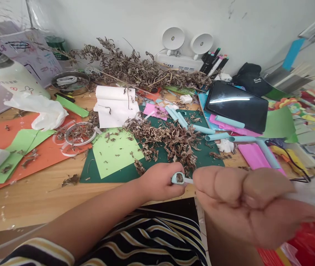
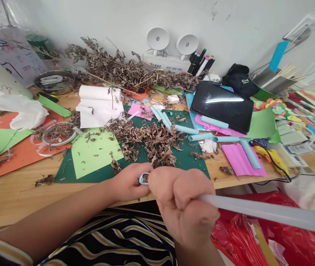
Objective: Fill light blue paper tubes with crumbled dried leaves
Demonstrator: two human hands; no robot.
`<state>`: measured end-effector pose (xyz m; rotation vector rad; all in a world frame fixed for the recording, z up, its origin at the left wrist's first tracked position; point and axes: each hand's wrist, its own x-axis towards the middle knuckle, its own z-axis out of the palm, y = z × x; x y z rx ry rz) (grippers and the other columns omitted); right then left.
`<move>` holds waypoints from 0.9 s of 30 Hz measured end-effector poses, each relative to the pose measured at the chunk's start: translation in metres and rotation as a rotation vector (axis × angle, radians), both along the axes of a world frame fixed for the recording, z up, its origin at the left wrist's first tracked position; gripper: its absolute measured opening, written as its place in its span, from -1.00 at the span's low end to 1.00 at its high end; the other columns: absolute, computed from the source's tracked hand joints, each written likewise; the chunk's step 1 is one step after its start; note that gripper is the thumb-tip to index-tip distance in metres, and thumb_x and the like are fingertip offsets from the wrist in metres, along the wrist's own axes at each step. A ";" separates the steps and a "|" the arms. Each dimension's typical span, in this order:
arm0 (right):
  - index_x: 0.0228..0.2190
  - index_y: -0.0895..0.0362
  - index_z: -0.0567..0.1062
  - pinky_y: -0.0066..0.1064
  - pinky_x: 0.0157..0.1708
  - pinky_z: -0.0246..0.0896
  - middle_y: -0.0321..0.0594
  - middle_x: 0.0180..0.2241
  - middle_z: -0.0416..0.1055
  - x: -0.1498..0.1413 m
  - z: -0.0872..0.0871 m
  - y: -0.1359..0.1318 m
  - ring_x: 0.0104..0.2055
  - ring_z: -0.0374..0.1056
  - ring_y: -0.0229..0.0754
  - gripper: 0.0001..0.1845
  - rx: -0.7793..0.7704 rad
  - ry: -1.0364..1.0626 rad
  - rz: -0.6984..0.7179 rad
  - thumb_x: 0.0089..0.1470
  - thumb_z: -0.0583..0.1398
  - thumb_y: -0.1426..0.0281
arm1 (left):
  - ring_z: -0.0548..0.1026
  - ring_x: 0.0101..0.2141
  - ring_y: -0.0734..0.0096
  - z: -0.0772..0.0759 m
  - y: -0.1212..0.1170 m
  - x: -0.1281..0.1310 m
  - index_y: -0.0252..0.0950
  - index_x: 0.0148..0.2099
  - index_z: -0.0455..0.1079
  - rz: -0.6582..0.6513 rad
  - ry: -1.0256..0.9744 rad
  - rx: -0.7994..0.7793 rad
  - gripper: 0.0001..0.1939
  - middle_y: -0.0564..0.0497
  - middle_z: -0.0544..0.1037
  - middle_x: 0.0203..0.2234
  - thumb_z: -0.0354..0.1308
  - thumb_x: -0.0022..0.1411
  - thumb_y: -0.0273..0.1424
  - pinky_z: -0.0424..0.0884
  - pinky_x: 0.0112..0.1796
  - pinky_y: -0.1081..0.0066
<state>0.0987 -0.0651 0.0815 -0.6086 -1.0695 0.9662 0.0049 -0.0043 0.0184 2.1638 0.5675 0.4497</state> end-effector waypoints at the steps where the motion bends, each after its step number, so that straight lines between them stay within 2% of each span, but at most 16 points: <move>1: -0.70 0.14 -0.05 -0.48 -0.68 -0.20 -0.43 -0.73 -0.20 0.000 0.001 0.001 -0.69 -0.18 -0.41 -0.55 -0.006 -0.002 0.012 0.00 0.01 0.17 | 0.26 -0.57 0.56 0.000 0.000 0.000 -0.30 -0.47 0.16 -0.003 -0.006 -0.004 -0.93 0.12 0.28 -0.63 -0.01 -0.06 -0.41 0.15 -0.55 0.58; 5: -0.71 0.14 -0.04 -0.48 -0.69 -0.23 -0.43 -0.73 -0.18 0.001 0.003 0.005 -0.71 -0.19 -0.41 -0.54 -0.039 -0.040 0.042 -0.01 0.02 0.16 | 0.27 -0.56 0.54 -0.001 0.000 0.000 -0.31 -0.45 0.18 -0.007 0.008 -0.009 -0.92 0.09 0.31 -0.61 -0.02 -0.07 -0.41 0.16 -0.54 0.56; 15: -0.70 0.13 -0.01 -0.50 -0.70 -0.21 -0.44 -0.73 -0.17 -0.001 0.000 0.010 -0.71 -0.18 -0.42 -0.56 0.007 -0.049 0.030 -0.01 0.01 0.15 | 0.32 -0.53 0.52 0.000 -0.001 0.000 -0.31 -0.44 0.19 -0.017 0.018 -0.013 -0.92 0.09 0.36 -0.58 -0.02 -0.07 -0.41 0.23 -0.49 0.56; 22: -0.70 0.14 -0.01 -0.50 -0.69 -0.21 -0.45 -0.74 -0.17 -0.002 0.004 0.014 -0.71 -0.19 -0.43 -0.55 -0.023 -0.031 0.112 -0.03 0.02 0.14 | 0.37 -0.46 0.47 0.000 0.000 -0.001 -0.31 -0.41 0.21 -0.032 0.023 -0.001 -0.90 0.06 0.41 -0.50 -0.03 -0.06 -0.40 0.27 -0.41 0.54; 27: -0.69 0.14 0.00 -0.49 -0.67 -0.21 -0.44 -0.72 -0.16 0.001 0.005 0.008 -0.69 -0.17 -0.43 -0.57 -0.089 -0.020 0.080 -0.02 0.02 0.16 | 0.33 -0.53 0.51 0.000 0.001 -0.001 -0.29 -0.42 0.18 -0.041 0.066 0.077 -0.90 0.09 0.37 -0.57 -0.05 -0.06 -0.39 0.22 -0.50 0.58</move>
